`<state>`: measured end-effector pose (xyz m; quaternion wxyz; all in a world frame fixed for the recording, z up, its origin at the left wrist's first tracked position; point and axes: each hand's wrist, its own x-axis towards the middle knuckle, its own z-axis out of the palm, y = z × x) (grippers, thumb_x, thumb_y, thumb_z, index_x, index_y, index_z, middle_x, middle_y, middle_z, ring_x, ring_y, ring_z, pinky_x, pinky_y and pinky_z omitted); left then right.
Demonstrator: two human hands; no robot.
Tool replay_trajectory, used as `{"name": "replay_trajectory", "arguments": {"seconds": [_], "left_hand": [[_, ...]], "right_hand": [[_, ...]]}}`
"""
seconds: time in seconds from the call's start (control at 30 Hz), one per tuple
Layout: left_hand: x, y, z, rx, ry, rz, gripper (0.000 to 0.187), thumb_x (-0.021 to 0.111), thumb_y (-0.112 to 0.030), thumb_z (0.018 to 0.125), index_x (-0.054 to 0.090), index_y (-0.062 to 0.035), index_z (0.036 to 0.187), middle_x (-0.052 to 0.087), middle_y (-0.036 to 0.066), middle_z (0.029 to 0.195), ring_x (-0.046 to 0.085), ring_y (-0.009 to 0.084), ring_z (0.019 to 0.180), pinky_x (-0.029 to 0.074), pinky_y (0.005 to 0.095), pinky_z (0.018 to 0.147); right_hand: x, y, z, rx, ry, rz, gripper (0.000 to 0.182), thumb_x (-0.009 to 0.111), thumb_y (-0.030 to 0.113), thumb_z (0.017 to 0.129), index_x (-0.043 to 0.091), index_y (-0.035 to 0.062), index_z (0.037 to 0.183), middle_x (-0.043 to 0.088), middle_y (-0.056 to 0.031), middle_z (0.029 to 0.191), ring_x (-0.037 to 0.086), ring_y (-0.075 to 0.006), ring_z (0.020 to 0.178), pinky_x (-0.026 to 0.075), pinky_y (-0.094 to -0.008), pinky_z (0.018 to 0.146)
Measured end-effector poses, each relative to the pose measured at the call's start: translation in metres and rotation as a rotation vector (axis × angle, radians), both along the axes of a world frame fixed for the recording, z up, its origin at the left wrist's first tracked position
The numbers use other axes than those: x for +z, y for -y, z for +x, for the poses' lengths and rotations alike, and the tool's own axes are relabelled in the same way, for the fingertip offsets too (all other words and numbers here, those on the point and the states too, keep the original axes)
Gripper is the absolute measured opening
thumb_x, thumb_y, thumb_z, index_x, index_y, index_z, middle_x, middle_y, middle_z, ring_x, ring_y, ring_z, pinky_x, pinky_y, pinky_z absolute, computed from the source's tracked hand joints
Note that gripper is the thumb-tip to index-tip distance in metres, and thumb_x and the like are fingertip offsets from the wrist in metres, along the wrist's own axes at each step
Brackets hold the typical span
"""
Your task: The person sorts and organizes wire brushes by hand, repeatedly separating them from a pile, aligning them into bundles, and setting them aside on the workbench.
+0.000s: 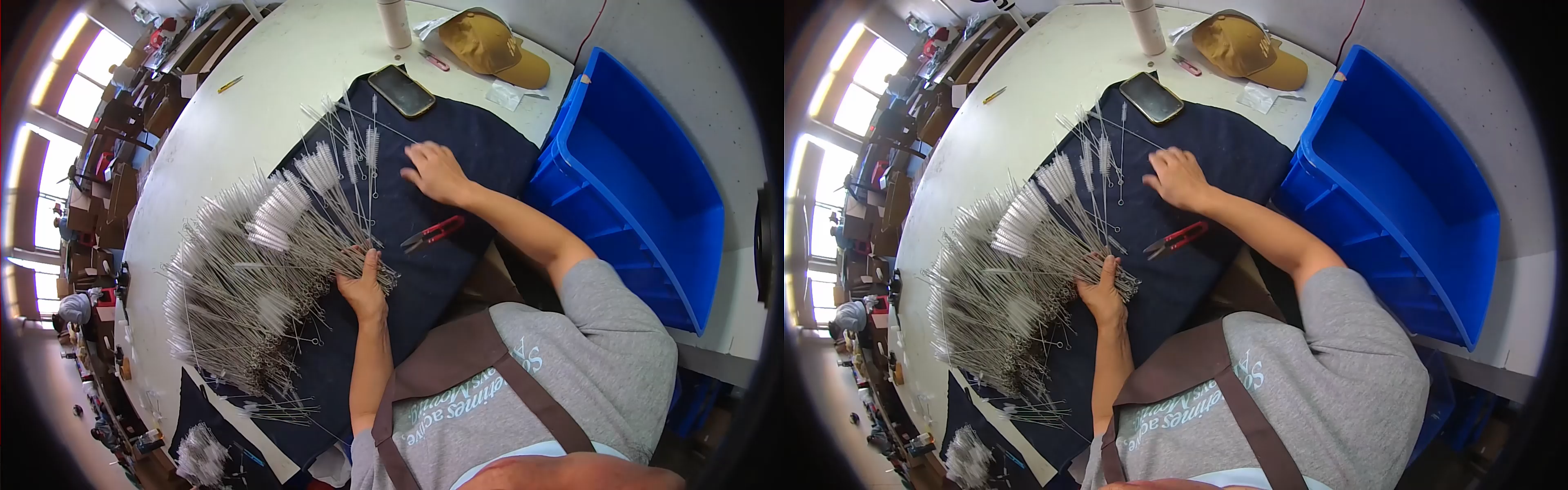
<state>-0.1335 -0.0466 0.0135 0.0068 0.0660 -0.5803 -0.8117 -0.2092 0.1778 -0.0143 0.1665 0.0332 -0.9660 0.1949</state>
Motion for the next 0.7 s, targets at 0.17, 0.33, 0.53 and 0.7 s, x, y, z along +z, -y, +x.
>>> {"name": "replay_trajectory", "arguments": {"seconds": [0.17,0.33,0.53,0.7], "left_hand": [[-0.007,-0.005,-0.001,-0.056,0.022,0.073,0.028,0.06,0.006,0.078,0.047,0.0,0.102,0.053,0.006,0.092,0.058,0.0155,0.082,0.053,0.0276,0.074],[-0.01,-0.007,-0.006,-0.093,0.048,0.116,0.029,0.06,0.006,0.079,0.046,-0.0014,0.104,0.052,0.007,0.094,0.057,0.0166,0.083,0.052,0.0285,0.073],[-0.014,-0.012,-0.006,-0.128,0.079,0.152,0.031,0.06,0.005,0.079,0.046,-0.002,0.105,0.05,0.006,0.096,0.057,0.0171,0.085,0.052,0.0291,0.074],[-0.021,-0.026,-0.003,-0.202,0.047,0.095,0.03,0.06,0.005,0.079,0.046,-0.0014,0.104,0.052,0.006,0.095,0.057,0.0149,0.083,0.051,0.027,0.074]], "right_hand": [[-0.008,0.03,-0.064,-0.246,0.106,-0.02,0.061,0.055,0.041,0.08,0.043,-0.0048,0.117,0.041,-0.0179,0.127,0.033,-0.0299,0.122,0.025,-0.0456,0.1],[-0.02,0.053,-0.067,0.059,0.146,-0.047,0.056,0.051,0.034,0.084,0.039,-0.0054,0.122,0.037,-0.0195,0.131,0.029,-0.0323,0.126,0.022,-0.0454,0.103],[0.012,0.039,0.002,0.117,0.353,-1.259,0.045,0.051,0.03,0.086,0.042,-0.0005,0.118,0.054,-0.0091,0.112,0.051,-0.0212,0.104,0.041,-0.0361,0.088],[0.034,0.059,0.033,0.08,0.51,-1.358,0.036,0.06,0.022,0.084,0.05,-0.0012,0.108,0.058,-0.0091,0.103,0.057,-0.012,0.088,0.046,-0.0247,0.073]]}}
